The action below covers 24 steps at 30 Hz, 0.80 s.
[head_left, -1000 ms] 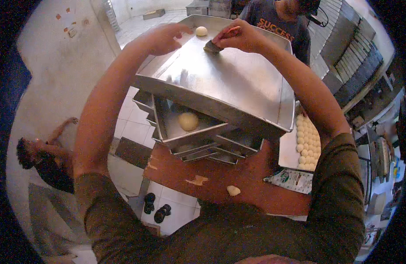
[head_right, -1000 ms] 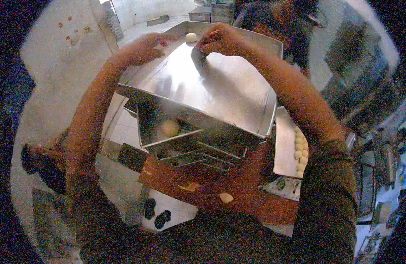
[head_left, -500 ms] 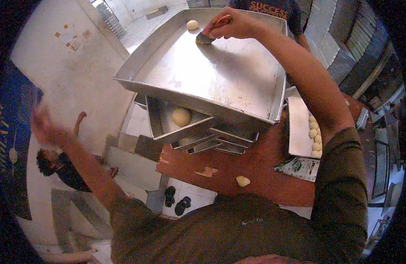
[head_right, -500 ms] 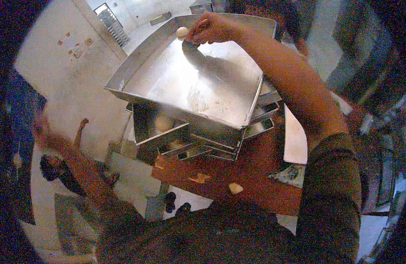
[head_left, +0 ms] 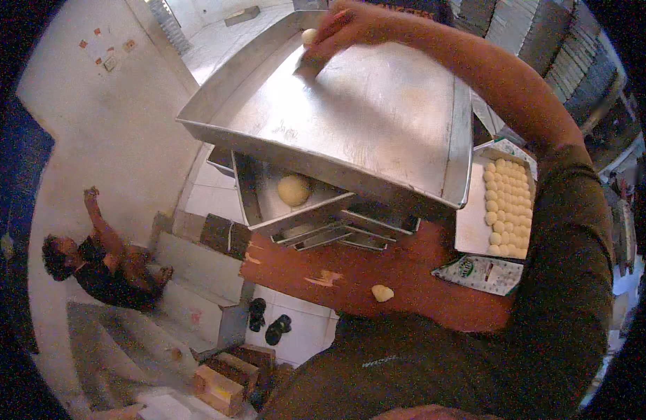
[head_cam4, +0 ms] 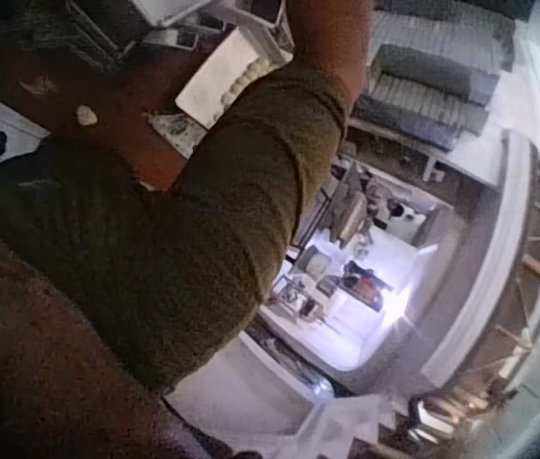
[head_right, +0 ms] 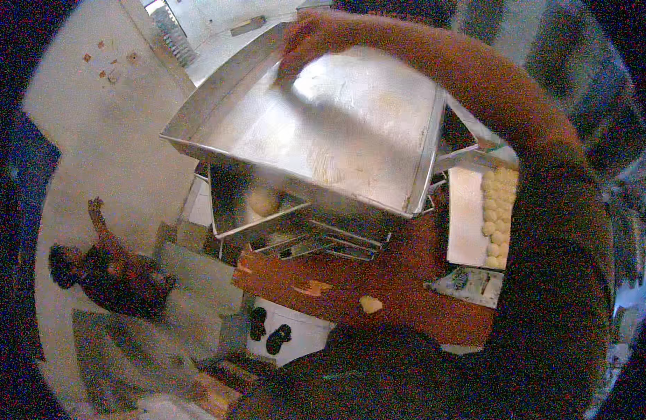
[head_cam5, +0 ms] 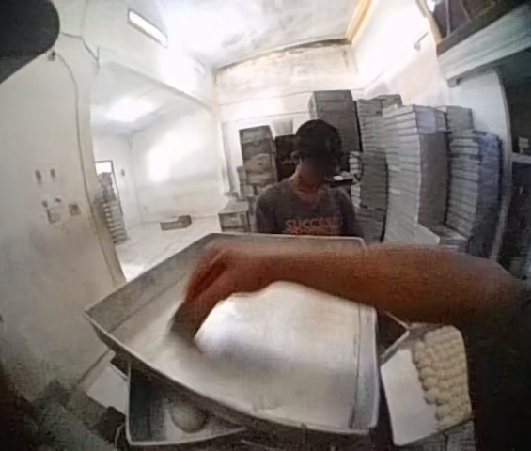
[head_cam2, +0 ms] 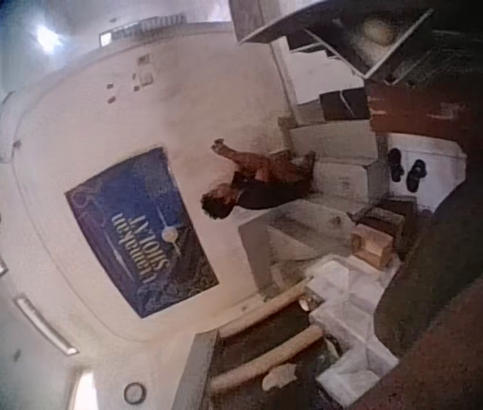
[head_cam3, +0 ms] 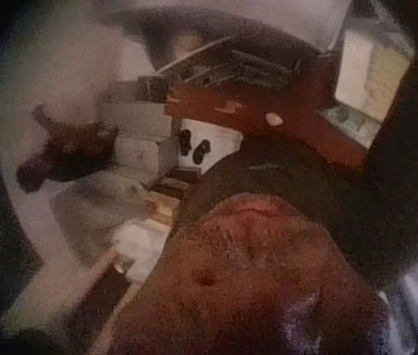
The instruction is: The person prepares bread dough by hand, applying a substance with a brush to a metal tray and placing balls of dough onto the trays.
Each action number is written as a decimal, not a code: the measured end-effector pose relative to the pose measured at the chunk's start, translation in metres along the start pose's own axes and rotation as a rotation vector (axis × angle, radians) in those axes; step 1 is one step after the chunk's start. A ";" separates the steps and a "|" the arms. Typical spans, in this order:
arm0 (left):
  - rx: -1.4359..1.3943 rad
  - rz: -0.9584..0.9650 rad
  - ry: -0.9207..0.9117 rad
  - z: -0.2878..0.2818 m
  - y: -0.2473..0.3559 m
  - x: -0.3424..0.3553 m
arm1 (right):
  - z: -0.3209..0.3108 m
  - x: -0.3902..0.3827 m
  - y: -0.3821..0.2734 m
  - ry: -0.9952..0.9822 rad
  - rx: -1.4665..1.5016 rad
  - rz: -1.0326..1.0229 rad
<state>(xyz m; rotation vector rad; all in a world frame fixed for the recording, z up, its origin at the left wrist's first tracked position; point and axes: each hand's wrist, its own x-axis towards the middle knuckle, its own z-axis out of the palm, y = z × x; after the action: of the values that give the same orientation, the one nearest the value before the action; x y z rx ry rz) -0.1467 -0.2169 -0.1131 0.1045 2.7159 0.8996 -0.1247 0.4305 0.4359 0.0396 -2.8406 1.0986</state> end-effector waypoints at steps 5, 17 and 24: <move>0.047 -0.040 -0.008 0.010 -0.006 -0.005 | -0.015 -0.043 0.053 0.220 0.130 -0.011; -0.235 1.392 0.599 -0.186 0.429 -0.002 | 0.016 -0.115 -0.042 -0.104 0.245 0.080; 0.034 1.594 0.270 -0.199 0.553 -0.016 | -0.071 -0.165 0.031 0.251 -0.193 0.262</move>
<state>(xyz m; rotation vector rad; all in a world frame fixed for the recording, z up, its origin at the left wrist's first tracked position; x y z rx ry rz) -0.1978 0.1105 0.3722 2.4626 2.4072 1.1356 0.0438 0.4997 0.4516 -0.4623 -2.7571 0.7941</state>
